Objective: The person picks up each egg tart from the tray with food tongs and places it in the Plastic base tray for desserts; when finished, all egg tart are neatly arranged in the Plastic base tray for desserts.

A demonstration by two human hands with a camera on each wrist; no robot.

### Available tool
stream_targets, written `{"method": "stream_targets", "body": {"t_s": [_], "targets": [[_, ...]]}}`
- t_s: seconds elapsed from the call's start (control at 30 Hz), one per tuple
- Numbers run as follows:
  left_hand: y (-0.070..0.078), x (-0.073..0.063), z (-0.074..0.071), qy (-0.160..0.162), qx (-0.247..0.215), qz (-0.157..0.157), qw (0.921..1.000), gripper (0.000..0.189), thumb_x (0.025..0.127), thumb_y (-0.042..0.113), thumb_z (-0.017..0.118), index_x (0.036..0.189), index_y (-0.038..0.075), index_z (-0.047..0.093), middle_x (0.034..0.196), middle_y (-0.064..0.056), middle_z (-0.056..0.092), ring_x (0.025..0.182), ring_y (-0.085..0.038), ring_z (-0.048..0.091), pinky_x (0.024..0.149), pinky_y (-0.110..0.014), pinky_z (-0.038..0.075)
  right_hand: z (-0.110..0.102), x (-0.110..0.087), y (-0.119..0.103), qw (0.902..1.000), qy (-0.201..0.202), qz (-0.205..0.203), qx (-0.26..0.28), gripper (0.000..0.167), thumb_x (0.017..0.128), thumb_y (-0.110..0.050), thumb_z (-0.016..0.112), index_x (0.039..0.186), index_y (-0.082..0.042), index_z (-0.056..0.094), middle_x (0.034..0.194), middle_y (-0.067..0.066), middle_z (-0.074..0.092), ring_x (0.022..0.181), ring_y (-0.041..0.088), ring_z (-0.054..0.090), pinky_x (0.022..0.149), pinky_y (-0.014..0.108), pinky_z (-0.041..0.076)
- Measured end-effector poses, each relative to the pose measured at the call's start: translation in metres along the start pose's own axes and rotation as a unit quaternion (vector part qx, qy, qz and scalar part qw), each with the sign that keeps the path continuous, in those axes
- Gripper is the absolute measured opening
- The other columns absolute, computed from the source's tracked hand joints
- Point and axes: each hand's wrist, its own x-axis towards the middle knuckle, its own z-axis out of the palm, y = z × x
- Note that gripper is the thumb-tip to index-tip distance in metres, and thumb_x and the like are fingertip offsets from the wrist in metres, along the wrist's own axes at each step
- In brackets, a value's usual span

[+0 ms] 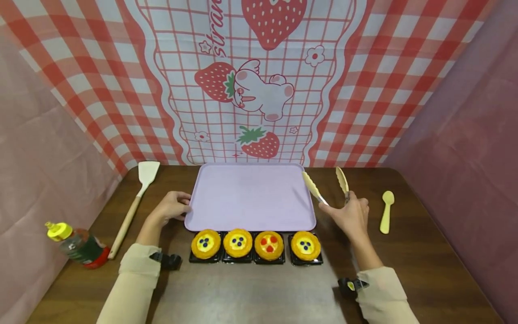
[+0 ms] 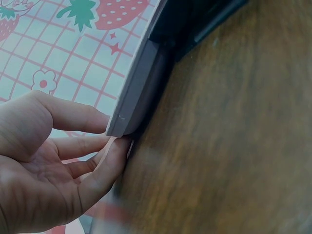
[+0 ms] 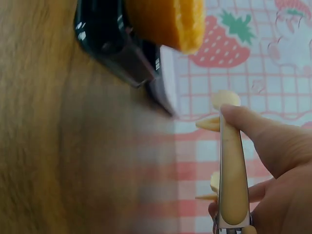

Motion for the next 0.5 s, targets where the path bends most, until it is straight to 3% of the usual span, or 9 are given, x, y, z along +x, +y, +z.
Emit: {"method": "stream_targets", "body": {"t_s": [0.23,0.5], "targets": [[0.001,0.000,0.001,-0.001,0.004,0.000,1.0000,0.051,0.079,-0.007,0.063,0.128,-0.015,0.051,0.096,-0.017,0.052,0.073,-0.022,0.057,0.057,-0.036,0.060,0.010,0.005,0.014,0.9984,0.011,0.054,0.007,0.102,0.073,-0.052,0.083,0.138,0.014,0.042,0.120,0.036,0.044,0.116,0.050,0.035,0.094,0.062,0.036],[-0.001,0.000,0.001,-0.001,0.005,-0.003,1.0000,0.051,0.079,-0.007,0.064,0.128,-0.014,0.052,0.098,-0.017,0.052,0.075,-0.022,0.058,0.058,-0.037,0.060,0.018,0.001,0.020,0.9940,-0.012,0.101,0.040,0.118,0.078,-0.055,0.078,0.153,0.010,0.014,0.139,0.046,0.019,0.132,0.059,0.017,0.106,0.068,0.027]]}}
